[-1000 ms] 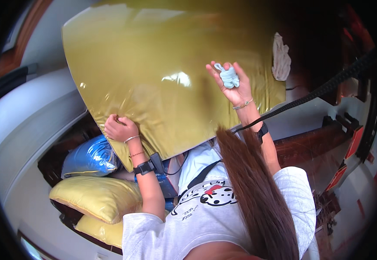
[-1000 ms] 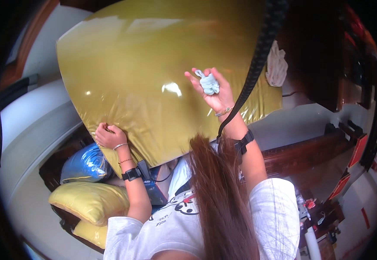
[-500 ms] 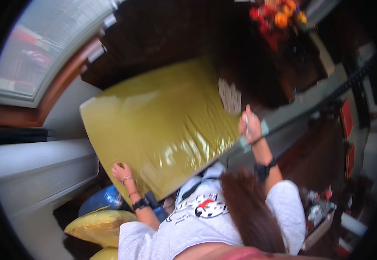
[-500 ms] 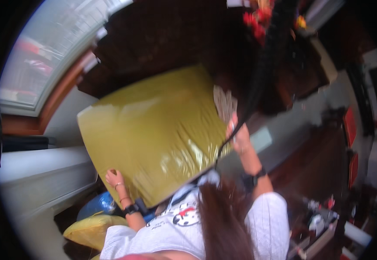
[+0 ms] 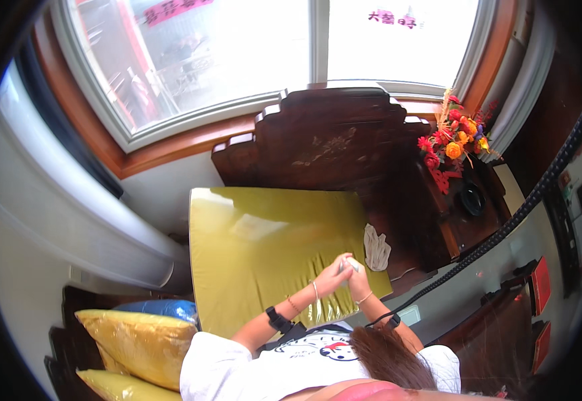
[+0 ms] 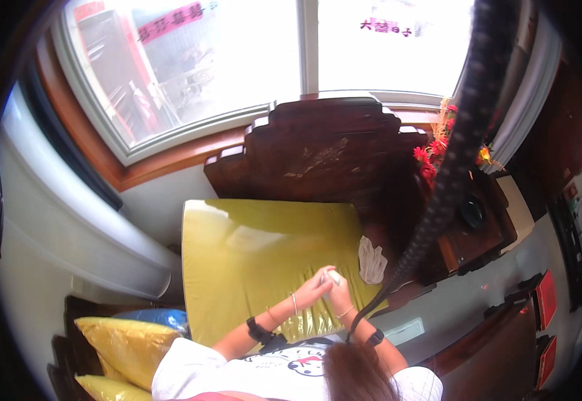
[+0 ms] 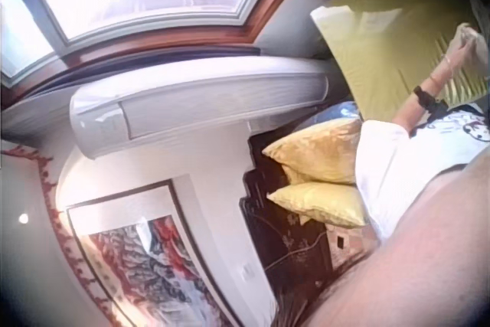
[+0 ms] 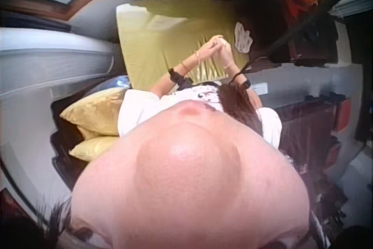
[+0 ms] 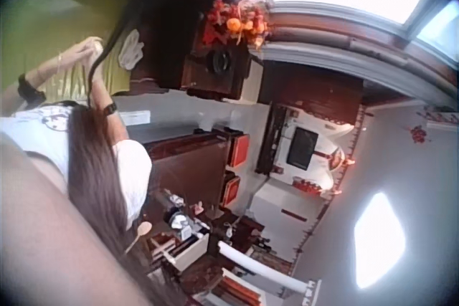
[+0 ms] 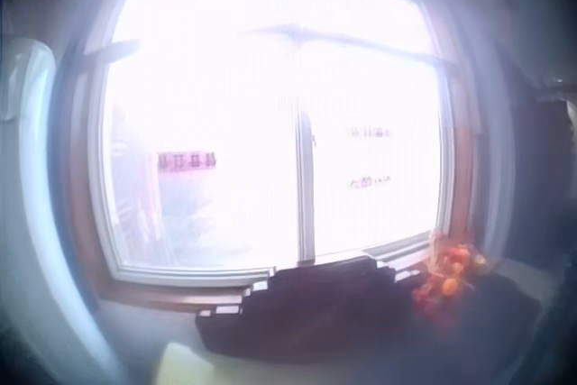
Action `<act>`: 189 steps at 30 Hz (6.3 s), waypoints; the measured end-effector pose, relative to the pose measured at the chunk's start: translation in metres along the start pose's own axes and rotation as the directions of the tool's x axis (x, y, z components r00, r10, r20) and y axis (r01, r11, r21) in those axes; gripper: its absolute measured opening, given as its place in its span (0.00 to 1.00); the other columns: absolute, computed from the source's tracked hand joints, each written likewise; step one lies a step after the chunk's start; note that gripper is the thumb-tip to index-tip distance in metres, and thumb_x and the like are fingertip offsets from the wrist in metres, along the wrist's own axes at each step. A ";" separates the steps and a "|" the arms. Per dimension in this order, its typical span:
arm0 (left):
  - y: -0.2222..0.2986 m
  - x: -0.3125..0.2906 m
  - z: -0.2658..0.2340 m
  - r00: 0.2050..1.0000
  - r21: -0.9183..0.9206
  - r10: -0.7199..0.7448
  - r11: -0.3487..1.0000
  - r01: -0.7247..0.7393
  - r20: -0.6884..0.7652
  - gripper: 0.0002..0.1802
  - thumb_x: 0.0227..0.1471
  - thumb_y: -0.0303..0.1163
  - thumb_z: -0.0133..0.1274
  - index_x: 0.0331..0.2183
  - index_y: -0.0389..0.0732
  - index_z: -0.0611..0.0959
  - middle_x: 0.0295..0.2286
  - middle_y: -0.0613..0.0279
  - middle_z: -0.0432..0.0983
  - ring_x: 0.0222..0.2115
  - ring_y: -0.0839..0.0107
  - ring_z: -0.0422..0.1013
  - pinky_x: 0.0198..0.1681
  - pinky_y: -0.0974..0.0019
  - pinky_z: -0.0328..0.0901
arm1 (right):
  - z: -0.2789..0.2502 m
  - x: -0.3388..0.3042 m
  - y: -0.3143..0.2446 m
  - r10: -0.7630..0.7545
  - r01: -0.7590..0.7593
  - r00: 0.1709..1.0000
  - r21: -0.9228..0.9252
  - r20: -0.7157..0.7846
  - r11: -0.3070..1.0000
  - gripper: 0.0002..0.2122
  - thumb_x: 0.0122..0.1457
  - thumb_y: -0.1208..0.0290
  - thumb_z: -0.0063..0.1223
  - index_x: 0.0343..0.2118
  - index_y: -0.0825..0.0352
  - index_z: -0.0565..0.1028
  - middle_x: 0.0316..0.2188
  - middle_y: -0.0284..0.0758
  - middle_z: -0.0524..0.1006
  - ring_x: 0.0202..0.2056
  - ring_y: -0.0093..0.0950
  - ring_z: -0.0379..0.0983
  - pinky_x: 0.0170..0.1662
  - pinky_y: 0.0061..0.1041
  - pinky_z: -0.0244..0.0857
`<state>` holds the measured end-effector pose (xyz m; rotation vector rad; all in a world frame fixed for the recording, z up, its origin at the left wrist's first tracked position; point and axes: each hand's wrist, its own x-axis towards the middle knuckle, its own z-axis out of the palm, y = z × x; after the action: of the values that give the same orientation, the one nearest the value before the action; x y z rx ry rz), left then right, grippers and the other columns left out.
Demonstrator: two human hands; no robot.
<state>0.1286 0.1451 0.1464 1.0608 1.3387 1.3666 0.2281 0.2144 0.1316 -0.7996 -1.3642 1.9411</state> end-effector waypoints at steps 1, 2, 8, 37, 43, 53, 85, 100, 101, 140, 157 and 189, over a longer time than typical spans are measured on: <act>-0.001 0.002 -0.007 0.998 -0.081 -0.038 0.996 0.034 -0.051 0.30 0.52 0.47 0.49 0.50 0.37 0.66 0.43 0.52 0.69 0.44 0.66 0.67 0.48 0.65 0.62 | -0.002 0.003 -0.007 0.140 -0.140 0.972 -0.011 0.191 0.990 0.14 0.61 0.60 0.41 0.37 0.66 0.71 0.32 0.29 0.73 0.33 0.19 0.70 0.35 0.16 0.63; -0.003 0.004 -0.015 0.997 -0.020 -0.002 1.000 0.000 -0.083 0.30 0.51 0.48 0.50 0.50 0.38 0.66 0.43 0.53 0.70 0.43 0.66 0.67 0.47 0.66 0.62 | 0.005 0.001 -0.021 0.189 -0.204 0.960 0.056 0.208 0.977 0.15 0.61 0.59 0.41 0.40 0.66 0.71 0.35 0.31 0.74 0.36 0.21 0.70 0.37 0.18 0.63; -0.008 -0.029 -0.046 0.966 0.287 0.052 0.958 0.025 -0.255 0.25 0.47 0.41 0.55 0.46 0.42 0.71 0.34 0.56 0.75 0.36 0.67 0.73 0.38 0.66 0.67 | 0.008 0.011 -0.031 0.393 -0.476 0.756 0.027 0.524 0.879 0.23 0.60 0.57 0.41 0.54 0.65 0.64 0.49 0.33 0.69 0.44 0.23 0.67 0.46 0.23 0.59; -0.094 -0.105 -0.052 0.365 -0.012 -0.466 0.631 0.776 -0.806 0.18 0.48 0.44 0.54 0.29 0.37 0.77 0.24 0.60 0.74 0.22 0.73 0.68 0.26 0.69 0.64 | -0.282 0.217 0.277 0.369 -0.427 0.900 -0.626 -0.230 0.652 0.26 0.48 0.64 0.52 0.49 0.75 0.65 0.46 0.51 0.69 0.48 0.43 0.67 0.49 0.33 0.59; -0.116 -0.109 -0.076 0.432 -0.553 -0.672 0.740 0.382 -0.601 0.21 0.54 0.41 0.49 0.46 0.40 0.71 0.38 0.65 0.72 0.39 0.73 0.70 0.36 0.71 0.67 | -0.229 0.203 0.278 0.311 -0.390 0.920 -0.621 -0.237 0.680 0.31 0.52 0.60 0.49 0.57 0.72 0.55 0.56 0.49 0.59 0.57 0.41 0.55 0.56 0.29 0.49; -0.135 -0.114 -0.142 0.699 -0.490 -0.488 0.843 0.223 -0.522 0.33 0.49 0.34 0.55 0.54 0.41 0.60 0.31 0.63 0.73 0.27 0.79 0.67 0.31 0.74 0.62 | -0.006 0.197 0.212 0.524 -0.151 0.814 -0.779 0.251 0.608 0.33 0.52 0.54 0.49 0.58 0.68 0.56 0.57 0.47 0.59 0.58 0.37 0.55 0.58 0.28 0.49; -0.149 -0.177 -0.224 0.930 -0.841 -0.072 0.458 -0.289 -0.359 0.25 0.55 0.48 0.44 0.36 0.32 0.77 0.40 0.50 0.69 0.45 0.53 0.65 0.52 0.48 0.56 | 0.292 0.294 0.175 -0.136 0.792 0.605 -0.576 0.784 0.203 0.22 0.57 0.62 0.39 0.56 0.54 0.61 0.59 0.34 0.56 0.60 0.36 0.49 0.59 0.42 0.42; -0.127 -0.167 -0.215 0.706 -0.720 -0.482 0.692 -0.057 -0.519 0.11 0.42 0.32 0.54 0.29 0.53 0.70 0.29 0.60 0.63 0.29 0.64 0.59 0.30 0.61 0.60 | -0.206 0.397 0.291 -0.340 0.258 0.917 -0.960 0.210 0.104 0.21 0.61 0.58 0.34 0.58 0.51 0.58 0.59 0.28 0.57 0.60 0.30 0.50 0.59 0.43 0.43; -0.133 -0.164 -0.216 0.775 -0.718 -0.425 0.694 -0.053 -0.469 0.10 0.43 0.33 0.54 0.29 0.54 0.70 0.27 0.63 0.62 0.27 0.66 0.59 0.27 0.65 0.59 | -0.237 0.396 0.296 -0.293 0.074 0.951 -0.994 0.094 -0.079 0.22 0.60 0.57 0.33 0.58 0.51 0.58 0.59 0.28 0.57 0.60 0.29 0.50 0.60 0.46 0.41; -0.131 -0.159 -0.205 0.704 -0.490 -0.006 0.722 -0.489 -0.710 0.28 0.48 0.43 0.55 0.08 0.36 0.66 0.08 0.62 0.60 0.08 0.74 0.54 0.11 0.74 0.49 | 0.347 0.186 0.197 -0.576 0.790 0.447 -0.001 0.685 0.613 0.10 0.44 0.83 0.47 0.29 0.66 0.77 0.35 0.36 0.77 0.39 0.32 0.75 0.46 0.28 0.69; -0.138 -0.070 -0.097 0.632 -0.549 -0.261 0.775 -0.313 -0.730 0.17 0.52 0.33 0.40 0.14 0.45 0.60 0.10 0.68 0.51 0.09 0.76 0.50 0.11 0.72 0.45 | 0.015 0.262 0.254 -0.368 0.468 0.883 -0.585 0.291 0.663 0.12 0.48 0.84 0.41 0.31 0.65 0.77 0.38 0.36 0.77 0.39 0.35 0.74 0.41 0.27 0.68; -0.116 -0.180 -0.053 0.746 -0.729 -0.108 0.343 -0.592 -0.657 0.66 0.36 0.07 0.45 0.55 0.76 0.25 0.60 0.48 0.34 0.59 0.45 0.42 0.53 0.33 0.46 | 0.145 0.156 0.272 -0.317 0.595 0.800 -0.607 0.509 0.527 0.26 0.54 0.60 0.45 0.53 0.70 0.60 0.56 0.48 0.57 0.59 0.53 0.41 0.61 0.44 0.35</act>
<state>0.1190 -0.0431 0.0324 -0.0441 0.4783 2.4392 -0.0208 0.1794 -0.1058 -0.3383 -2.3858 1.0561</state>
